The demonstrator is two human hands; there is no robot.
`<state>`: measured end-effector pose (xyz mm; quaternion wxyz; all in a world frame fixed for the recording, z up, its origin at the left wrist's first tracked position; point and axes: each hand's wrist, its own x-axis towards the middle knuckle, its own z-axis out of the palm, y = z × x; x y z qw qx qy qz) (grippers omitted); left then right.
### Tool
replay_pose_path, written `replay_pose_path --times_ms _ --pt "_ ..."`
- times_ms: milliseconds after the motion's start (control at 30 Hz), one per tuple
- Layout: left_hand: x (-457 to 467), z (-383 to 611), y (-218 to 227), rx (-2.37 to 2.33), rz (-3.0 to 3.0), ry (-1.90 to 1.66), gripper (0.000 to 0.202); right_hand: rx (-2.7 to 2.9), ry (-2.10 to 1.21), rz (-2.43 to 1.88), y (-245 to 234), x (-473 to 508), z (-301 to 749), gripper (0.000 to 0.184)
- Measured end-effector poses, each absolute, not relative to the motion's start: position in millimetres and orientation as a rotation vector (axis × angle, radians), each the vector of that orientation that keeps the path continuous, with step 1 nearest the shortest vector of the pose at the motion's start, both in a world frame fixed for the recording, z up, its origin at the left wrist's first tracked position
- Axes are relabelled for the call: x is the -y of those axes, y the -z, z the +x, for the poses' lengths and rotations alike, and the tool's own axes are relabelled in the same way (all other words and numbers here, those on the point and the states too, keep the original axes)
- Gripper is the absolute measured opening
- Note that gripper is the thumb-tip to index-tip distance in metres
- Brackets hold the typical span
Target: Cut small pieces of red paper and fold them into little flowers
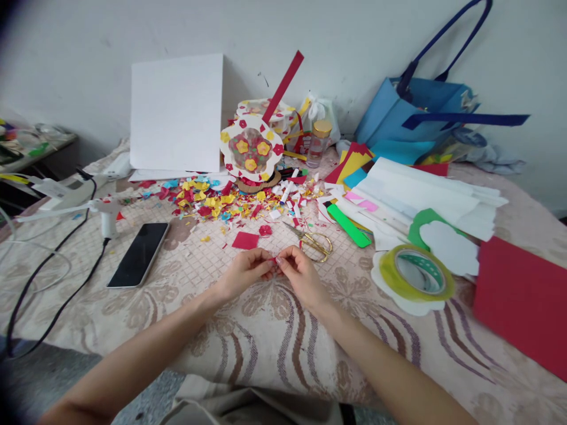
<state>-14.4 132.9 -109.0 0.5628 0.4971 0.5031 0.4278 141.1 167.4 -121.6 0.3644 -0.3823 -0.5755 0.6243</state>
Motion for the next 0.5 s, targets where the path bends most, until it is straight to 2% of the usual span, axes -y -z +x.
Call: replay_pose_path --times_ms 367,500 --pt "-129.8 -15.3 110.0 -1.388 1.480 -0.993 0.014 1.360 -1.648 -0.990 123.0 -163.8 137.4 0.015" --pt "-128.5 -14.1 107.6 -1.426 1.528 -0.982 0.013 1.306 -1.632 -0.971 119.3 -163.6 137.0 0.020"
